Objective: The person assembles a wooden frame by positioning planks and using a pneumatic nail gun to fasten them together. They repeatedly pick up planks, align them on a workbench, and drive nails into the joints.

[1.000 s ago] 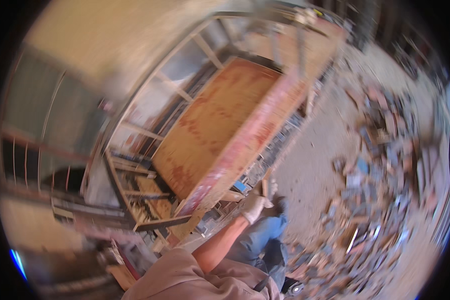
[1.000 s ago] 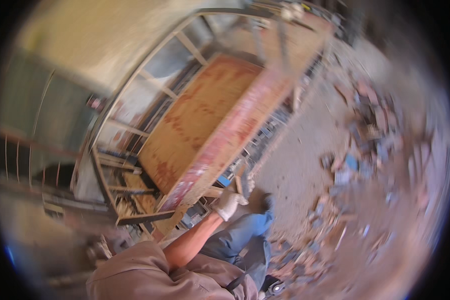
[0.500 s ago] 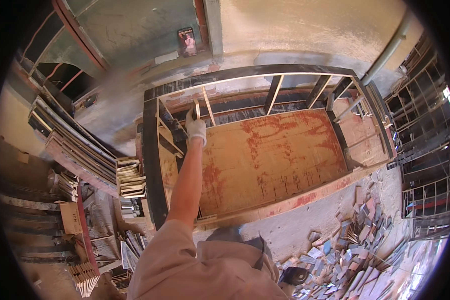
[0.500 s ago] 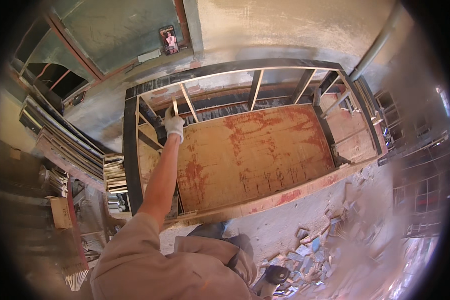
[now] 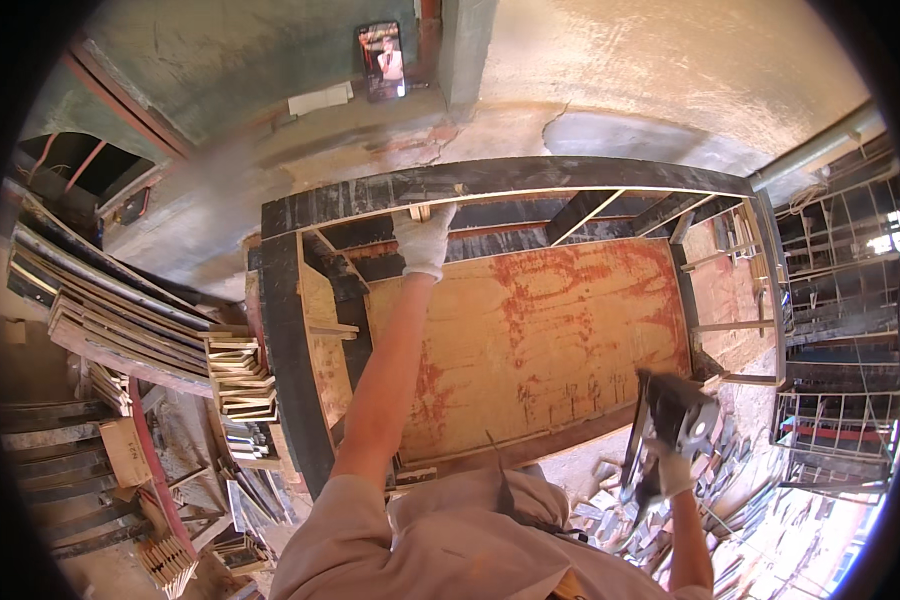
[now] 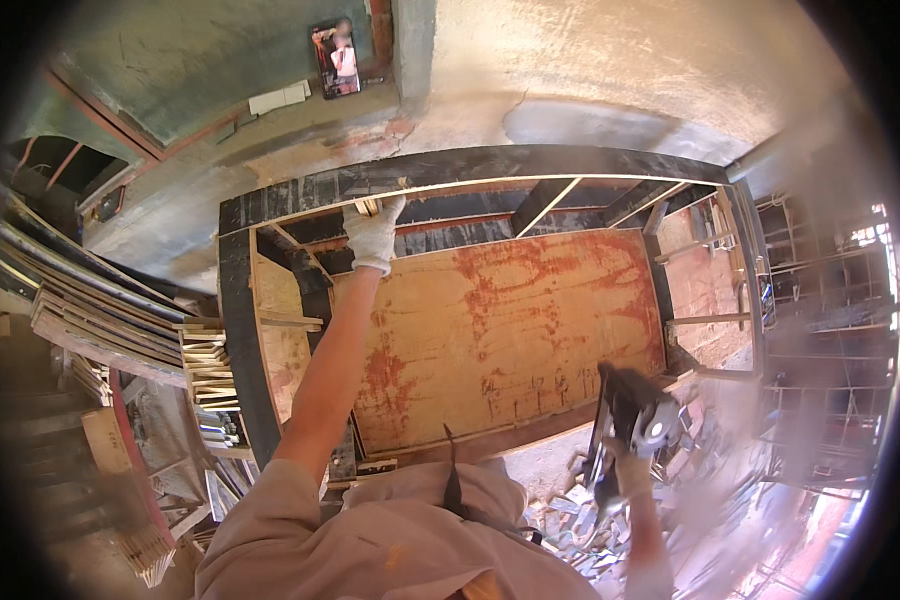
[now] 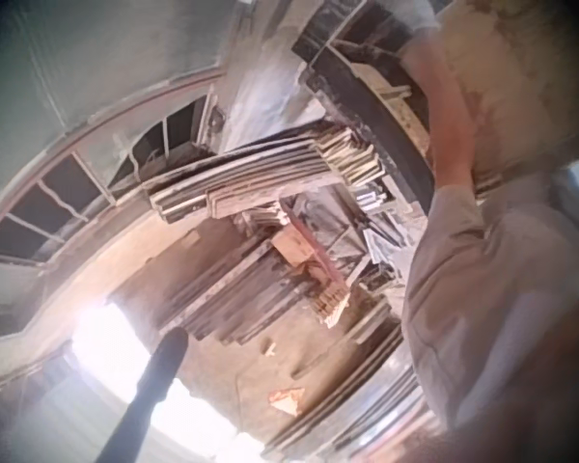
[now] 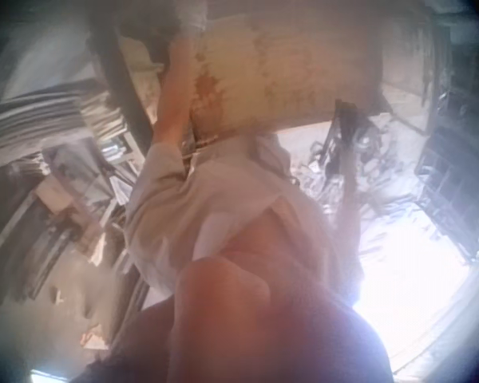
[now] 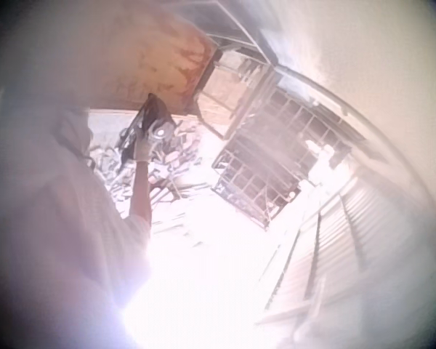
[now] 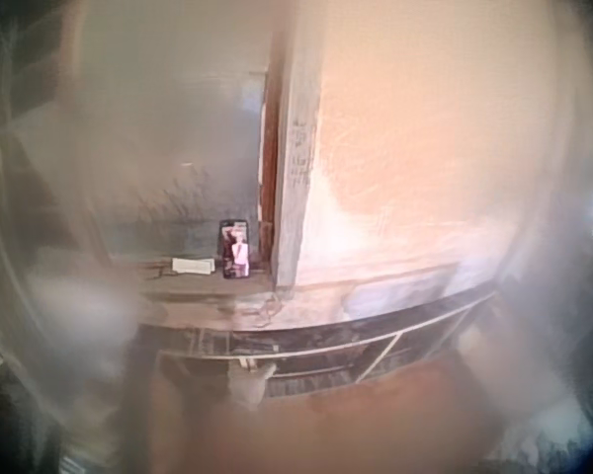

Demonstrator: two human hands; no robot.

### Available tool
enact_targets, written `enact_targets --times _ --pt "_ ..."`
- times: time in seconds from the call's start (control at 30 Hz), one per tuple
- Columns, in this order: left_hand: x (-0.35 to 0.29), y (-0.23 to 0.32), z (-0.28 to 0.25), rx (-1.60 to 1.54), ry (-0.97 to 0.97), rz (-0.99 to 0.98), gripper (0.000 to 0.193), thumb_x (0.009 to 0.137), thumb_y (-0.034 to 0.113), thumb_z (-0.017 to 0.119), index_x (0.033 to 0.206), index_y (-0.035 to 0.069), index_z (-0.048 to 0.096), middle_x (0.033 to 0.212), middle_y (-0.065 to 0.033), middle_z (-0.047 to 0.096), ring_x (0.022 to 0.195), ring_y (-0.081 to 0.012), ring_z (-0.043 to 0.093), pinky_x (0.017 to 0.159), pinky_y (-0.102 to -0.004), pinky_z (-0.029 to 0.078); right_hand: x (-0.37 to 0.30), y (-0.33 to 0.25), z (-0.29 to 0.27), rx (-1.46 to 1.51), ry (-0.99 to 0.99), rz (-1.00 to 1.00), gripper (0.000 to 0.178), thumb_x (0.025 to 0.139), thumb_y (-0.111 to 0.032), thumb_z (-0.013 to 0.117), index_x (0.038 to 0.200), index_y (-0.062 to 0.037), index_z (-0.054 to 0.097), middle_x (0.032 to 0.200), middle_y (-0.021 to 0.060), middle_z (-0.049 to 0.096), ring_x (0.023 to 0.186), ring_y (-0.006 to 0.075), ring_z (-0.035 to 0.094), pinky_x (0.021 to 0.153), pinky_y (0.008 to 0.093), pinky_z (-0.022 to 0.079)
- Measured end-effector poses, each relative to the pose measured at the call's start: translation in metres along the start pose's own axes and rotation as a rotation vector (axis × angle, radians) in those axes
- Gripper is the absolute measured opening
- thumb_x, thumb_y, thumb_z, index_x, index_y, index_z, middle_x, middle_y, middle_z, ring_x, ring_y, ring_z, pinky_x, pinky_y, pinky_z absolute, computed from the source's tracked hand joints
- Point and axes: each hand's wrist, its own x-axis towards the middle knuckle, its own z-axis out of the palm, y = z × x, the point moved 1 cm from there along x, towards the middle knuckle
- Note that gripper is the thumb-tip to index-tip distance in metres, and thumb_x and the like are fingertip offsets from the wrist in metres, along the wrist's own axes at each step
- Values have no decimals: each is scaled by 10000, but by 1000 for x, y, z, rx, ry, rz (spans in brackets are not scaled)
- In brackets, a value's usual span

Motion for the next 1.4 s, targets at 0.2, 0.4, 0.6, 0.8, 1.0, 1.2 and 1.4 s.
enact_targets --times 0.2,0.4,0.6,0.8,1.0,1.2,1.4 --pt "14 -58 6 -391 196 198 306 827 -55 727 1105 13 620 1065 -66 706 946 -202 668 886 -341 538 79 -171 58 -279 -397 -438 585 906 -147 757 1424 -54 503 1394 147 526 1162 243 592 949 363 519" --pt "10 -46 17 139 335 413 208 779 -49 696 964 37 661 975 -128 712 884 -323 695 793 -414 558 100 -285 110 -553 -802 -493 709 983 -324 657 1523 35 370 1526 184 447 1194 298 579 952 333 517" --pt "14 -26 12 209 276 622 145 766 -32 670 876 63 666 834 -80 687 754 -318 669 698 -417 538 71 -391 211 -108 -1253 -611 553 882 -421 794 1195 12 651 992 74 684 760 85 569 634 245 446" --pt "11 -61 13 44 146 375 115 818 112 759 899 74 687 839 -74 713 754 -318 696 696 -391 537 44 -430 247 -437 -847 -510 130 901 -151 780 953 -54 711 654 -11 618 512 63 539 456 239 420" --pt "10 -55 15 257 168 574 143 853 147 766 945 70 688 889 -65 728 774 -271 704 711 -367 534 45 -442 247 -445 -884 -502 213 864 -188 821 969 -48 700 660 -8 620 497 53 528 415 218 398" --pt "9 -66 14 60 194 430 167 841 132 779 963 61 690 906 -49 731 782 -247 699 721 -369 530 42 -454 255 -554 -904 -672 253 840 -193 829 998 -40 703 686 18 661 507 67 587 421 216 478" --pt "10 -48 15 95 229 467 143 811 45 739 946 50 691 896 -66 730 790 -276 704 723 -389 529 31 -477 256 -777 -767 -574 276 841 -197 820 1011 -18 695 695 38 671 516 88 617 433 220 508"
